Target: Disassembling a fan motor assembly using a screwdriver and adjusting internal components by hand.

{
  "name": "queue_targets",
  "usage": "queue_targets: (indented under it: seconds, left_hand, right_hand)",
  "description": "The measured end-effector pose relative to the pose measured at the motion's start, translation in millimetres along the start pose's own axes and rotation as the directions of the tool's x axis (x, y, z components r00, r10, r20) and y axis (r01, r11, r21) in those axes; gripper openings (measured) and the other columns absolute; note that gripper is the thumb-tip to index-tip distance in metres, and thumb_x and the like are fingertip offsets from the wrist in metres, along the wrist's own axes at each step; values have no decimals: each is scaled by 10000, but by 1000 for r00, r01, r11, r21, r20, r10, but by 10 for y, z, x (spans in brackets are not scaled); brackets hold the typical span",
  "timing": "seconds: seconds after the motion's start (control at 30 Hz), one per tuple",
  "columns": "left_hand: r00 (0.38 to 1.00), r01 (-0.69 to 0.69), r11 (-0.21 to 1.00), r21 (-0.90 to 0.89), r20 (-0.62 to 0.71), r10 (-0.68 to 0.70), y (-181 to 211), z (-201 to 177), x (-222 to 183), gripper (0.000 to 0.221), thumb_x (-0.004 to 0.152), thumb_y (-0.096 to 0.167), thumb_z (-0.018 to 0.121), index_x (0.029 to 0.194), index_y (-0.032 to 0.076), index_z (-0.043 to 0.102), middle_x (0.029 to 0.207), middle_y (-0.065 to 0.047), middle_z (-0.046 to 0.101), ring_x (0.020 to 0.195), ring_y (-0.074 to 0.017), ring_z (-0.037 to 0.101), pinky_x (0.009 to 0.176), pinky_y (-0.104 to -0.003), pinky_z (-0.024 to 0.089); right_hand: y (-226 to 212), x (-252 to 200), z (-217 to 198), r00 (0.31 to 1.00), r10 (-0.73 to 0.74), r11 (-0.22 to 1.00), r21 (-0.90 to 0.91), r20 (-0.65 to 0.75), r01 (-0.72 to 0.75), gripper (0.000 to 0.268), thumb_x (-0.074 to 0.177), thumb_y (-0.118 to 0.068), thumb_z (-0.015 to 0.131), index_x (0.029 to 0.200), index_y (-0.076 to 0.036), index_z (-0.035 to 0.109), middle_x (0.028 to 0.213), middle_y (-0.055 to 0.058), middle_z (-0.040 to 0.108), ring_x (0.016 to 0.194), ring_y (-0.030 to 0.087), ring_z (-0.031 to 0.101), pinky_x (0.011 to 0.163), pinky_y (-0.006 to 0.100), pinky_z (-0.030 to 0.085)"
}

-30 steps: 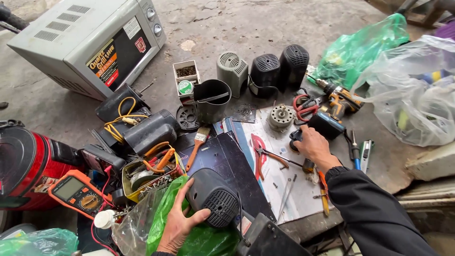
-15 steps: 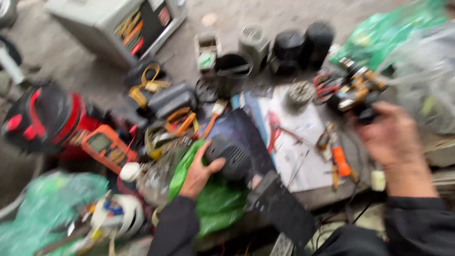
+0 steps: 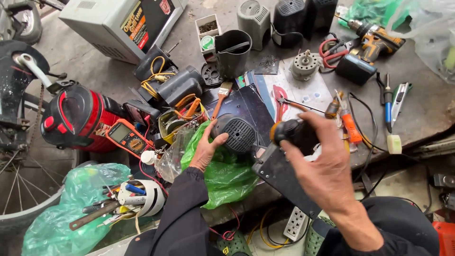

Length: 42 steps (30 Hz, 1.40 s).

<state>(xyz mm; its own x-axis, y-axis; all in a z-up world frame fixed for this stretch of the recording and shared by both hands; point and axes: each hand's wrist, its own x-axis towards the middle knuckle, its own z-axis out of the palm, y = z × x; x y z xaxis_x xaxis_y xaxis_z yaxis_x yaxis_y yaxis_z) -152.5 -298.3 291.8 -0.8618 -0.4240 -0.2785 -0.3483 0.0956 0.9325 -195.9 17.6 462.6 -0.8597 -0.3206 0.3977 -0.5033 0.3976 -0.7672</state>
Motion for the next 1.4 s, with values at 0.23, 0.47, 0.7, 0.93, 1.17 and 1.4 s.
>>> queue_targets:
  seconds: [0.23, 0.47, 0.7, 0.93, 1.17, 1.4]
  left_hand:
    - [1000, 5, 998, -67, 5, -4, 39, 74, -50, 1089, 770, 549, 729, 1719, 132, 395, 1766, -160, 449, 1614, -321, 429, 1294, -479, 313]
    - [999, 36, 995, -92, -11, -37, 104, 121, -95, 1136, 744, 571, 717, 1734, 139, 364, 1791, -177, 402, 1636, -341, 396, 1304, -514, 302]
    - [1000, 8, 999, -49, -5, -9, 103, 147, -97, 1132, 760, 570, 693, 1741, 134, 333, 1823, -172, 344, 1673, -344, 331, 1310, -526, 268]
    - [1000, 8, 997, -73, -4, -8, 22, 133, -79, 1073, 782, 496, 693, 1736, 146, 348, 1816, -156, 361, 1665, -334, 344, 1304, -509, 279]
    - [1000, 4, 1000, -30, -10, -4, 7, 124, -73, 1146, 742, 585, 721, 1734, 149, 346, 1810, -173, 356, 1653, -361, 355, 1291, -537, 299]
    - [1000, 12, 998, -62, 19, -11, -40, 127, -59, 1214, 725, 601, 761, 1755, 174, 281, 1842, -166, 275, 1684, -364, 279, 1315, -554, 244]
  right_hand:
    - [95, -102, 97, 991, -6, 995, 99, 132, -8, 697, 828, -75, 867, 1457, -83, 567, 1271, 107, 697, 1036, 235, 769, 943, 363, 654]
    - [19, -38, 63, 999, -43, 993, 108, 33, 39, 713, 806, -50, 883, 1461, -52, 600, 1359, 118, 694, 1150, 241, 742, 998, 354, 633]
    - [-25, -96, 38, 997, -58, 994, 86, -51, 62, 711, 771, -24, 909, 1432, -12, 647, 1363, 143, 680, 1118, 248, 756, 983, 355, 653]
    - [-47, -113, 43, 998, -39, 996, 83, -55, 44, 702, 755, -21, 907, 1415, -11, 668, 1357, 150, 693, 1125, 252, 749, 995, 353, 640]
    - [-77, -132, 40, 998, -42, 995, 87, -48, 46, 723, 758, -14, 902, 1433, 2, 643, 1389, 175, 673, 1139, 260, 749, 1004, 350, 640]
    - [-75, -132, 66, 999, -26, 996, 79, -24, 27, 707, 778, -21, 889, 1441, 0, 643, 1364, 158, 669, 1116, 253, 744, 979, 346, 636]
